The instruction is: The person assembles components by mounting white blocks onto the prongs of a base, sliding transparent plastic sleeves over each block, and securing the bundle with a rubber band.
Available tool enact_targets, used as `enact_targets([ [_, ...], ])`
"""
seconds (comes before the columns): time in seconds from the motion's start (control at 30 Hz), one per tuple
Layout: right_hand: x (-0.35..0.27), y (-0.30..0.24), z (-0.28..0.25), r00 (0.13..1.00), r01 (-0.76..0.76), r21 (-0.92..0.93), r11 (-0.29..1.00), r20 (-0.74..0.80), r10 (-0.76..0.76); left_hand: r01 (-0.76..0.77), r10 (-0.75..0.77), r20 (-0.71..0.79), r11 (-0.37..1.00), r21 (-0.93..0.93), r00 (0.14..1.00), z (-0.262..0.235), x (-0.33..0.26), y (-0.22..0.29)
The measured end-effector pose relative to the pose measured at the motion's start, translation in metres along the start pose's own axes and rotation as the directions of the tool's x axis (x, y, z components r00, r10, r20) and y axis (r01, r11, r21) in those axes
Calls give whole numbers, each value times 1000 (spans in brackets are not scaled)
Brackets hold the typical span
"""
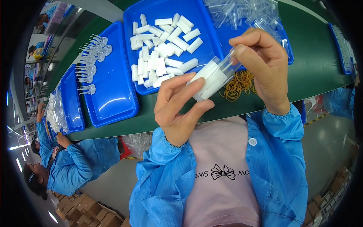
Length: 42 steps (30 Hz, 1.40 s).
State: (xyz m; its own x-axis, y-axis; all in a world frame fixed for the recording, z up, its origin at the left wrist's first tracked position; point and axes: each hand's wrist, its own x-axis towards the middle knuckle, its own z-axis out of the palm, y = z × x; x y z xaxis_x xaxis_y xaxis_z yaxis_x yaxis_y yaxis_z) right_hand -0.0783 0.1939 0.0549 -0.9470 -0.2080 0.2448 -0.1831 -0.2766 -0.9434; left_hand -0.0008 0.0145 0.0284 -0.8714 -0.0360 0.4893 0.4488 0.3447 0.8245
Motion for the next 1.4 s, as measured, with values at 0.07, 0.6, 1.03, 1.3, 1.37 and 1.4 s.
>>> enact_targets([
  [0.07, -3, 3, 4, 1000, -1, 32, 999, 13, 0, 70, -75, -56, 994, -83, 996, 2, -3, -1],
  [0.6, -18, 13, 9, 975, 194, -282, 939, -46, -216, 118, -141, -106, 974, -194, 984, 6, -1, -6],
  [1.03, -21, 17, 26, 875, 449, -793, 411, 296, -383, 537, -500, 311, 409, -738, 808, 17, 12, -6],
  [1.3, -15, 24, 24, 866, 406, -861, 306, 256, -430, 616, -517, 402, 353, -704, 756, 25, 6, -9],
  [1.37, -15, 27, 18, 853, 465, -822, 330, 315, -416, 595, -452, 448, 259, -761, 771, 20, 10, -12],
  [1.4, -15, 29, 17, 836, 521, -773, 362, 375, -402, 589, -461, 438, 258, -766, 772, 16, 12, -14],
])
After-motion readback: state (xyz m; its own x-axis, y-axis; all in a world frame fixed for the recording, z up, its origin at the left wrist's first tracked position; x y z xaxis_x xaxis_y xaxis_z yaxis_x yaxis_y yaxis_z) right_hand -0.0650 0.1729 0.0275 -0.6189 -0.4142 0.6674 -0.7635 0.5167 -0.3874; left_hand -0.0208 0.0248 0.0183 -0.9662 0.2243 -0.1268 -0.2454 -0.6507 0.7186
